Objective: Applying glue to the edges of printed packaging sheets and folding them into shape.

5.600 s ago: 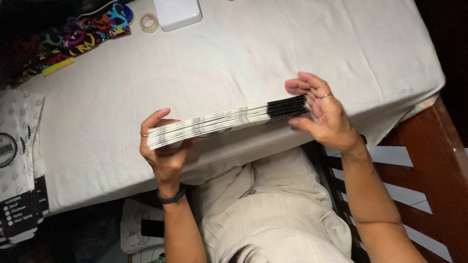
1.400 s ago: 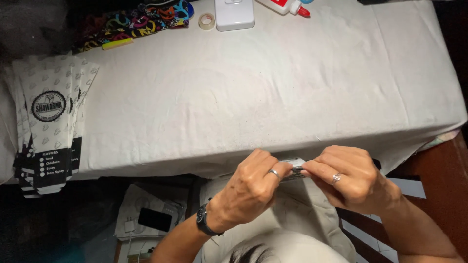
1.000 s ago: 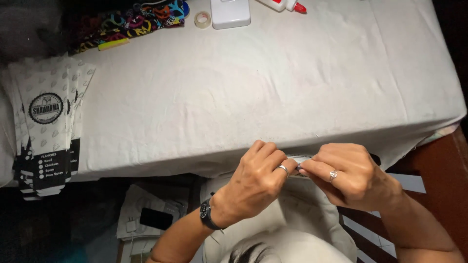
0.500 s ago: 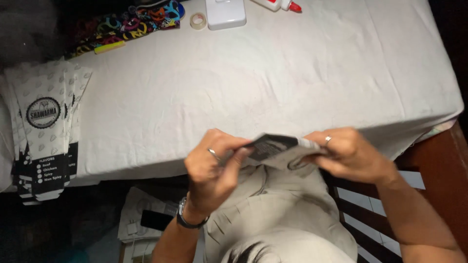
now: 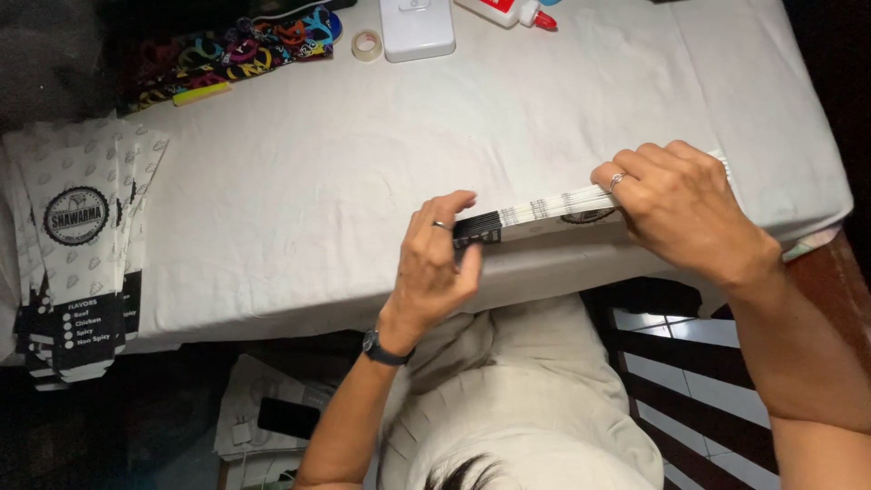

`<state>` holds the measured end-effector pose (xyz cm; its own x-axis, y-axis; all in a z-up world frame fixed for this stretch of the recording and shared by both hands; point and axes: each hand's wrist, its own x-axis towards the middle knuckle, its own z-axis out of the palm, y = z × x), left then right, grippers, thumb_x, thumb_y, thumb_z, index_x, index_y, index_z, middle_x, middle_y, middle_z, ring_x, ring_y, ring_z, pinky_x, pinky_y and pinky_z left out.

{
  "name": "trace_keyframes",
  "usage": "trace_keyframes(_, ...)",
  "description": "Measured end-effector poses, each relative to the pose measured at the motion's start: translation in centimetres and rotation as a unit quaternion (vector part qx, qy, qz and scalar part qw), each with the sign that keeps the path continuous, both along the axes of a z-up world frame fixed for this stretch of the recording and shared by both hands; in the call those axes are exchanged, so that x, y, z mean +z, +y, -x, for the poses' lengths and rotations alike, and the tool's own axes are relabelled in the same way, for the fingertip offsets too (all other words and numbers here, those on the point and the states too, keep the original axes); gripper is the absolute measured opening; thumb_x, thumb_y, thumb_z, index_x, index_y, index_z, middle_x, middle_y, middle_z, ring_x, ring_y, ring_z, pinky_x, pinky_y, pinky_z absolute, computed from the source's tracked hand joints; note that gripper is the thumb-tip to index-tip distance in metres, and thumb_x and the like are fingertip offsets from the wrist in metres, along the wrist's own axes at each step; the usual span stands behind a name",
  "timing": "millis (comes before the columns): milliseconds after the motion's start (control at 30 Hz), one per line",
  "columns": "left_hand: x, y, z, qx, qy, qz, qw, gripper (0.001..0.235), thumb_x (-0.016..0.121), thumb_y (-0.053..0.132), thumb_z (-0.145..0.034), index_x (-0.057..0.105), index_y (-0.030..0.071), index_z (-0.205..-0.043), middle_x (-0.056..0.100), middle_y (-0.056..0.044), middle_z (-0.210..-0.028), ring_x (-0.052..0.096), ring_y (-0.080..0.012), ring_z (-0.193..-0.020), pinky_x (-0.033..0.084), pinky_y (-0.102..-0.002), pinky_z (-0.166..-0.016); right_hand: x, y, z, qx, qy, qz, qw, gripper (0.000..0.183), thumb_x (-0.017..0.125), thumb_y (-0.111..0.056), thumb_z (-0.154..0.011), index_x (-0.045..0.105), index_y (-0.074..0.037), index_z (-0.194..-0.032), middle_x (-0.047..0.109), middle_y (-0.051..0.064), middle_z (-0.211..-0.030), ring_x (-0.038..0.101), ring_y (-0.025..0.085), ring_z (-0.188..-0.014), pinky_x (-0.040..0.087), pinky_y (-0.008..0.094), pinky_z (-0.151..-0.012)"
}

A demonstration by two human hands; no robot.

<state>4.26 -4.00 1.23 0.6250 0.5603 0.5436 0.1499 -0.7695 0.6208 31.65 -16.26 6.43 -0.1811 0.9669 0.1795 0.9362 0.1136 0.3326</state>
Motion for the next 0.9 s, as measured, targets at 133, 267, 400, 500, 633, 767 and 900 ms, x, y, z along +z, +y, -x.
trace_keyframes(133, -0.3, -0.2, -1.2, 0.031, 0.085, -0.155, 0.984, 0.044, 0.065, 0.006, -0.086, 0.057, 0.0, -0.128, 0.057, -0.013, -0.099, 0.05, -0.0293, -0.081, 0.041, -0.041, -0.07, 0.6, -0.3, 0.9, -0.017, -0.069, 0.013, 0.997, 0.028, 0.06, -0.006, -0.092, 0.057, -0.016, -0.117, 0.063, 0.001, -0.089, 0.063, 0.016, -0.077, 0.053, 0.03, -0.07)
trace_keyframes(267, -0.1, 0.1, -1.1, 0.014, 0.063, -0.198, 0.978, 0.021, 0.058, -0.01, -0.09, 0.061, -0.001, -0.108, 0.05, -0.012, -0.082, 0.042, -0.0267, -0.07, 0.037, -0.039, -0.059, 0.9, -1.9, -1.4, -0.035, -0.089, -0.036, 0.995, 0.022, 0.065, -0.006, -0.08, 0.056, -0.018, -0.095, 0.056, -0.003, -0.081, 0.058, 0.018, -0.074, 0.047, 0.031, -0.07)
trace_keyframes(400, 1.2, 0.7, 0.1, -0.05, 0.158, -0.165, 0.972, 0.059, 0.042, -0.028, -0.07, 0.057, -0.001, -0.121, 0.047, -0.011, -0.086, 0.041, -0.0266, -0.074, 0.039, -0.039, -0.061, 0.2, -3.5, -4.8, -0.092, 0.302, -0.019, 0.949, 0.037, 0.054, 0.014, -0.072, 0.069, -0.008, -0.098, 0.069, 0.002, -0.089, 0.062, 0.018, -0.079, 0.046, 0.032, -0.07)
trace_keyframes(500, 1.5, 1.6, 0.6, -0.106, 0.195, -0.086, 0.971, 0.074, 0.041, -0.03, -0.06, 0.053, -0.001, -0.127, 0.047, -0.012, -0.093, 0.045, -0.0292, -0.081, 0.04, -0.041, -0.066, -3.2, -3.9, -6.4, -0.104, 0.609, -0.068, 0.784, 0.03, 0.064, 0.015, -0.077, 0.067, 0.0, -0.103, 0.069, 0.007, -0.095, 0.063, 0.015, -0.084, 0.049, 0.025, -0.076)
trace_keyframes(633, 3.5, 2.7, -1.6, -0.099, 0.16, 0.116, 0.975, 0.045, 0.064, -0.009, -0.086, 0.058, 0.007, -0.128, 0.068, -0.018, -0.095, 0.069, -0.0435, -0.09, 0.057, -0.049, -0.082, -5.8, -3.4, -5.8, -0.174, 0.713, -0.088, 0.674, 0.025, 0.087, 0.003, -0.078, 0.071, 0.003, -0.098, 0.069, 0.01, -0.077, 0.063, 0.015, -0.069, 0.053, 0.029, -0.068)
trace_keyframes(767, 2.4, 5.3, -5.9, -0.076, 0.16, 0.217, 0.96, 0.051, 0.071, -0.002, -0.086, 0.054, 0.01, -0.132, 0.071, -0.022, -0.091, 0.07, -0.046, -0.089, 0.057, -0.052, -0.078, -4.4, -3.8, -8.8, -0.195, 0.709, -0.103, 0.67, 0.017, 0.079, 0.0, -0.09, 0.066, 0.002, -0.101, 0.059, 0.004, -0.077, 0.058, 0.01, -0.072, 0.05, 0.023, -0.067)
trace_keyframes(900, 1.3, 8.4, -15.1, -0.055, 0.098, 0.224, 0.968, 0.051, 0.083, 0.013, -0.081, 0.054, 0.018, -0.122, 0.058, -0.002, -0.079, 0.056, -0.0143, -0.07, 0.046, -0.03, -0.069, -6.8, -1.8, -19.4, -0.258, 0.686, -0.206, 0.649, 0.015, 0.067, 0.002, -0.104, 0.059, -0.006, -0.114, 0.069, 0.008, -0.104, 0.065, 0.016, -0.082, 0.051, 0.028, -0.066)
